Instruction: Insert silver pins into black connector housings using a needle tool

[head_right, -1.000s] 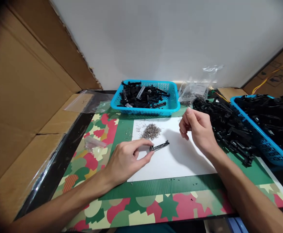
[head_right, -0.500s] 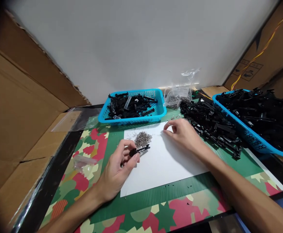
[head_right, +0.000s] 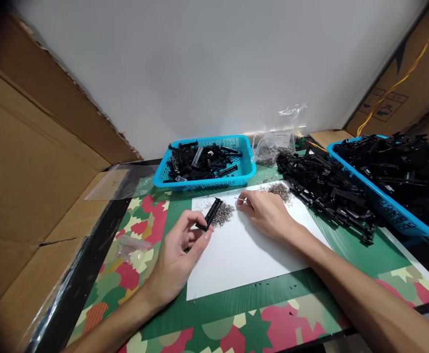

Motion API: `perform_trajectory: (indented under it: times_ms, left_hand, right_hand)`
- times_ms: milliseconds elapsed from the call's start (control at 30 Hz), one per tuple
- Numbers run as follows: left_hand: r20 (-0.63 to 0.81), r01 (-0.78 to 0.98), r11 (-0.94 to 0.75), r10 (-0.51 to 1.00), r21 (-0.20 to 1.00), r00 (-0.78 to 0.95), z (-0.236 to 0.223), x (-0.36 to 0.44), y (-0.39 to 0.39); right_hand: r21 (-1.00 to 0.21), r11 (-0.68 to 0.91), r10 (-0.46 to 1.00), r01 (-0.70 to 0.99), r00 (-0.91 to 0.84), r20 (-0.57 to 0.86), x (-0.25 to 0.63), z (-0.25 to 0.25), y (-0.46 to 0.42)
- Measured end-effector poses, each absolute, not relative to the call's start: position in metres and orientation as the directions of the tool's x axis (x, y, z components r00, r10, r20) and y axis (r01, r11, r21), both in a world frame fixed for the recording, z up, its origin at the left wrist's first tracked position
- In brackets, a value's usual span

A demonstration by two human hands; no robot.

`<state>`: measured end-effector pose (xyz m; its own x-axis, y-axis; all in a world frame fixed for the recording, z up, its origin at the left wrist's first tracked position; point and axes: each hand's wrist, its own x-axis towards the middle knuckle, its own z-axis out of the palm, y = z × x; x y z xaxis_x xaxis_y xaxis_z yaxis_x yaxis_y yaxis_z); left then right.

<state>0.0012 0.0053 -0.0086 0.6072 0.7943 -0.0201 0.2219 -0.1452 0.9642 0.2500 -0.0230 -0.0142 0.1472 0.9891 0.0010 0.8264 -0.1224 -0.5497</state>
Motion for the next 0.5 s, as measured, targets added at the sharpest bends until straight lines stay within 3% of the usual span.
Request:
perform_trajectory:
  times_ms: [100, 300, 500]
  left_hand:
    - [0.006, 0.24, -0.195, 0.788, 0.951, 0.615, -0.005, 0.002, 0.006]
    - [0.051, 0.231, -0.247, 0.78, 0.941, 0.624, 0.0, 0.004, 0.004]
    - [0.058, 0.225, -0.25, 0.78, 0.942, 0.624, 0.0, 0.005, 0.003]
  right_hand:
    - [-0.578, -0.069, 0.997, 0.813, 0.08, -0.007, 0.255, -0.014, -0.026]
    - [-0.793, -0.02, 1.0, 0.609, 0.018, -0.012, 0.27, -0.014, -0.026]
    - [-0.681, -0.006, 1.0, 0.732, -0.001, -0.009, 0.268, -0.012, -0.025]
